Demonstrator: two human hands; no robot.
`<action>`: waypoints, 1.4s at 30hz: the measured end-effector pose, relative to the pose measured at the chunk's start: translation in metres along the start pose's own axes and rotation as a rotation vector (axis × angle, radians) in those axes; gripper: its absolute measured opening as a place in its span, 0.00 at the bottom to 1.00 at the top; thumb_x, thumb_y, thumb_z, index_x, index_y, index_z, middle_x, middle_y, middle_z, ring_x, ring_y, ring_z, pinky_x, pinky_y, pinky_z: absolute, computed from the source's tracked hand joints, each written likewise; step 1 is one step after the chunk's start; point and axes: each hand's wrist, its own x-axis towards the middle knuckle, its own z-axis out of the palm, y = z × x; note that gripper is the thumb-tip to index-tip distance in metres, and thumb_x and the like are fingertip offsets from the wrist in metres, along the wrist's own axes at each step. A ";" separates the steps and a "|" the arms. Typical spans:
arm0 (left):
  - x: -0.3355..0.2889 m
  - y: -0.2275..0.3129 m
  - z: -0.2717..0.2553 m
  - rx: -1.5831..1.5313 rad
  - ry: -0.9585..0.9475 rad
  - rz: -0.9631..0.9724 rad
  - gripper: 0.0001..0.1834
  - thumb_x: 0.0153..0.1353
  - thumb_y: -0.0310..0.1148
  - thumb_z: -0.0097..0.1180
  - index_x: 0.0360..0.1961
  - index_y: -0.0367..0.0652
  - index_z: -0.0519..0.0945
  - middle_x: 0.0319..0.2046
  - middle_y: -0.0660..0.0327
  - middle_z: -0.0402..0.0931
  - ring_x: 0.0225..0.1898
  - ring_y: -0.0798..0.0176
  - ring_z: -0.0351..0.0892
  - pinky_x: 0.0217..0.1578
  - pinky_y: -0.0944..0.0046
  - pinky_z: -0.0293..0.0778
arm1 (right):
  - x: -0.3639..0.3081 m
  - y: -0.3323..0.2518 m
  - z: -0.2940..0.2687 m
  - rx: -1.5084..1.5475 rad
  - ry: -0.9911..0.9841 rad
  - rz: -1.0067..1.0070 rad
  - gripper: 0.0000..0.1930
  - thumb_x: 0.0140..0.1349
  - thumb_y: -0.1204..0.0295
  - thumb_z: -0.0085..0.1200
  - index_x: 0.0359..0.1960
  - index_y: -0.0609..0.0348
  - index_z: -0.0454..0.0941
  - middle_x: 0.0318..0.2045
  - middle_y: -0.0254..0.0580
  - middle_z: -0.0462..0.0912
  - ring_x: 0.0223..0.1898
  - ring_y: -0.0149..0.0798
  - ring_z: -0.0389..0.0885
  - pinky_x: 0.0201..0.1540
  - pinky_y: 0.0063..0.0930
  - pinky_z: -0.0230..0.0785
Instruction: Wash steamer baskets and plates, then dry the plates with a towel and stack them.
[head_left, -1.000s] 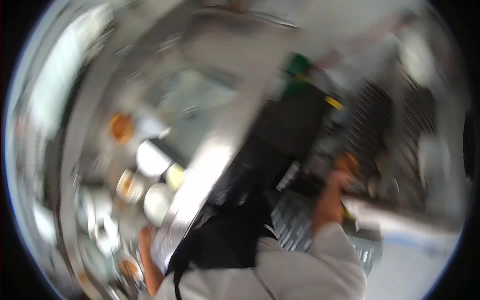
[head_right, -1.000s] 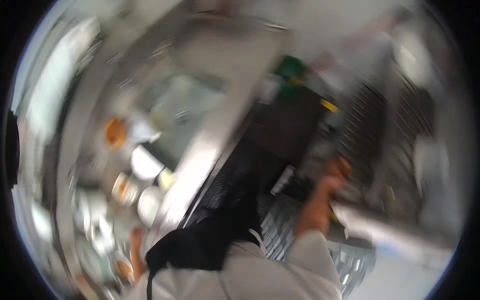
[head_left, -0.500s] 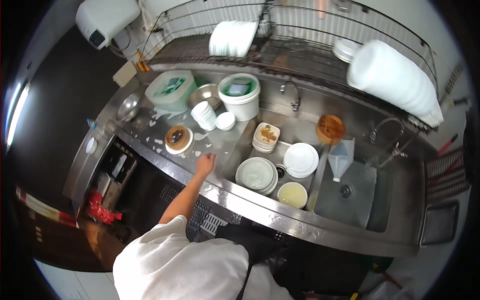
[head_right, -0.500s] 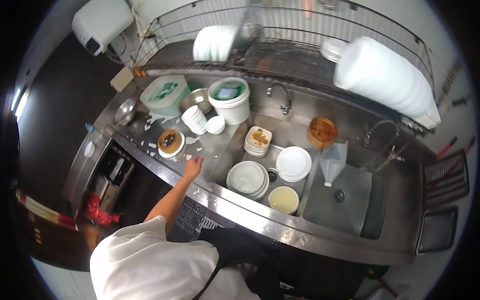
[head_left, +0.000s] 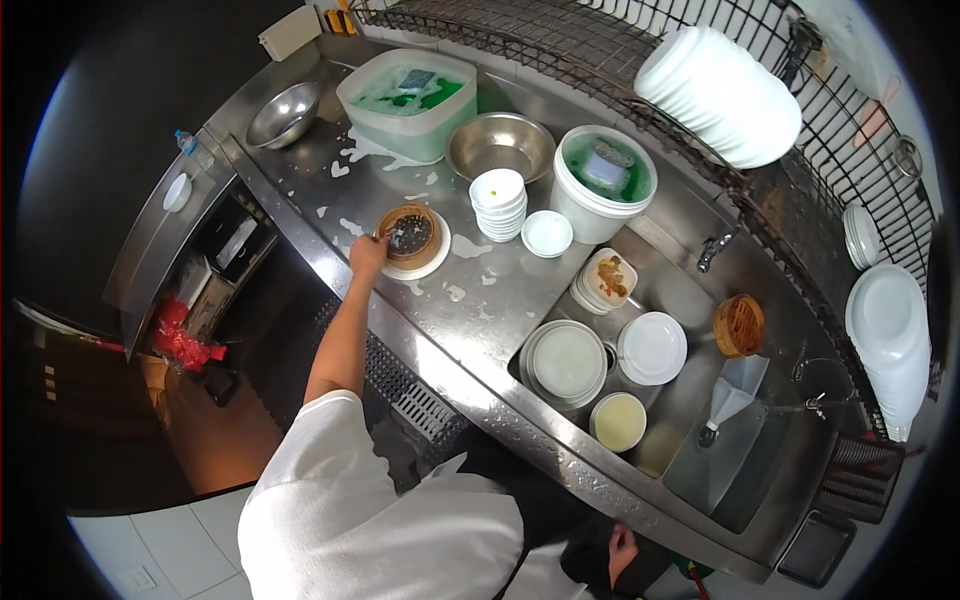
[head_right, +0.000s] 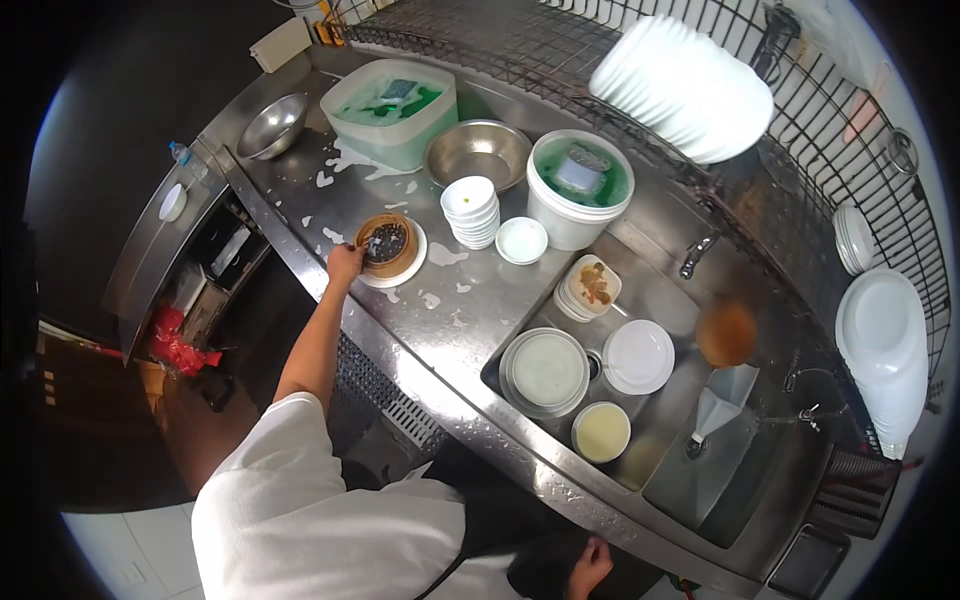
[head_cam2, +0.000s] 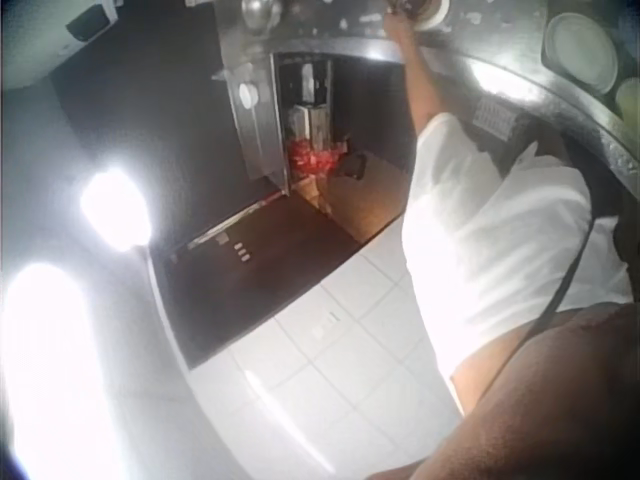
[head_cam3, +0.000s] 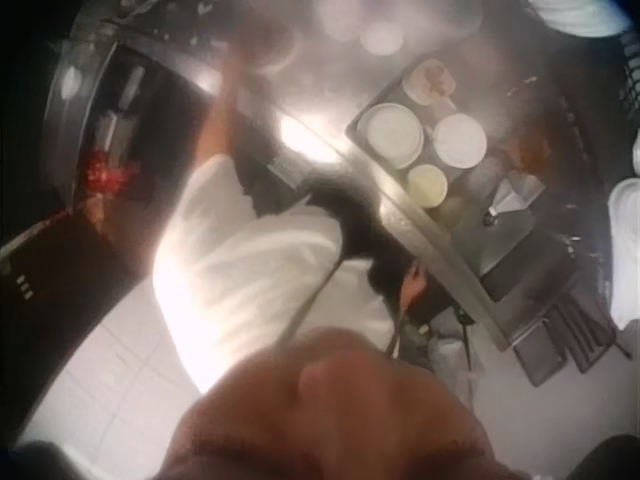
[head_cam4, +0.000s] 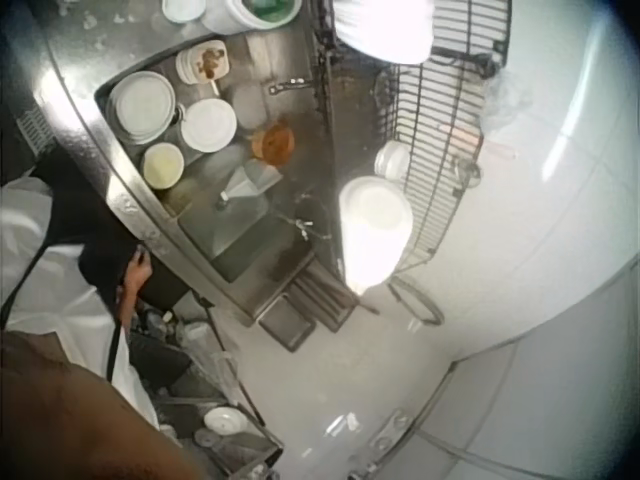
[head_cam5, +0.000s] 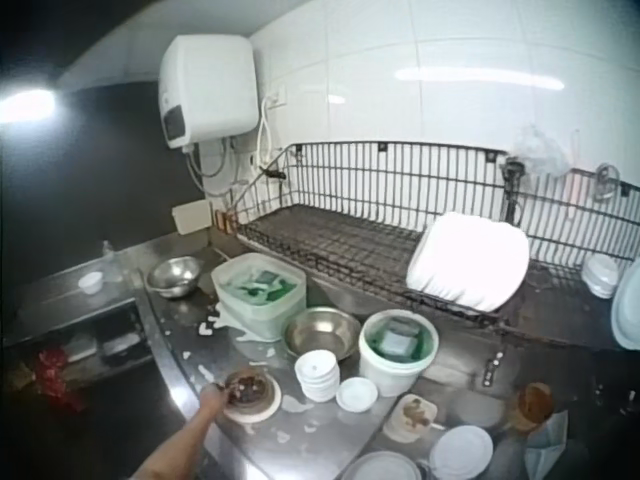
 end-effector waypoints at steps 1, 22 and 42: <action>0.009 -0.013 -0.007 0.051 -0.006 0.033 0.23 0.59 0.48 0.63 0.37 0.34 0.85 0.38 0.40 0.84 0.44 0.39 0.84 0.46 0.45 0.78 | 0.020 -0.029 0.011 -0.013 0.023 -0.118 0.12 0.69 0.69 0.56 0.41 0.69 0.81 0.31 0.40 0.84 0.31 0.36 0.81 0.37 0.31 0.75; -0.298 0.207 0.012 -1.698 -1.702 -0.544 0.41 0.70 0.67 0.38 0.69 0.45 0.67 0.64 0.52 0.71 0.64 0.51 0.72 0.62 0.48 0.68 | 0.132 -0.354 0.085 -0.203 0.157 -0.926 0.20 0.50 0.73 0.70 0.45 0.58 0.77 0.45 0.48 0.82 0.52 0.50 0.81 0.60 0.41 0.70; -0.089 0.407 0.042 -0.589 0.104 1.024 0.25 0.68 0.36 0.58 0.62 0.34 0.74 0.58 0.43 0.76 0.58 0.45 0.76 0.61 0.55 0.68 | 0.090 -0.254 0.005 1.625 0.245 -0.131 0.29 0.62 0.71 0.56 0.66 0.62 0.65 0.60 0.47 0.75 0.62 0.43 0.76 0.68 0.41 0.66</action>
